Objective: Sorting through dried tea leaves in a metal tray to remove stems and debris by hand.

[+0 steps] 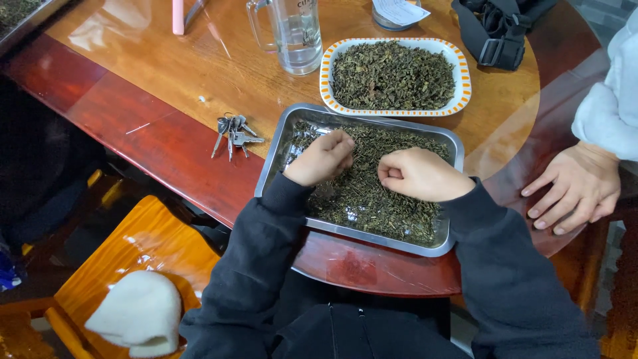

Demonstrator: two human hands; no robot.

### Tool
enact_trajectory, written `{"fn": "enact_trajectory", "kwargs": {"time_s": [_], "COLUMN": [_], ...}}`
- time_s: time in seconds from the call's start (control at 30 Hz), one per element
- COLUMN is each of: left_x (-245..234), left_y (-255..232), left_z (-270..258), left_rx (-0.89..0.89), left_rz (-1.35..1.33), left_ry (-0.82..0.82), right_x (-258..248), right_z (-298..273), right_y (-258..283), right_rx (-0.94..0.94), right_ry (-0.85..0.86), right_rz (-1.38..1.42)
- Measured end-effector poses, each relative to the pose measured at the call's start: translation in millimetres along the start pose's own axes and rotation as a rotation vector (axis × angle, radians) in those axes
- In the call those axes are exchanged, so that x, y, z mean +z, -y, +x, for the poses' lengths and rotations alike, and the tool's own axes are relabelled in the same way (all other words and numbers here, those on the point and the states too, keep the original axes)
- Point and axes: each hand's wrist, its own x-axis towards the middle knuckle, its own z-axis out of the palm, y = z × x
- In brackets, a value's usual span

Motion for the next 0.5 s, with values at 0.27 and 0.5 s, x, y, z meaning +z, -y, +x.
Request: {"fn": "enact_trajectory", "kwargs": {"time_s": [0.27, 0.5], "left_x": [1.7, 13.9], "left_y": [-15.3, -1.1], "left_z": [-8.6, 2.8], "left_rx": [0.047, 0.188], "left_rz": [-0.322, 0.623], "left_ry": [-0.058, -0.186], "right_x": [14.6, 9.6], "right_z": [14.5, 12.2], "right_y": [-58.3, -58.9], "right_rx": [-0.048, -0.059], "right_ry": [-0.137, -0.246], "right_rz": [0.827, 1.112]}}
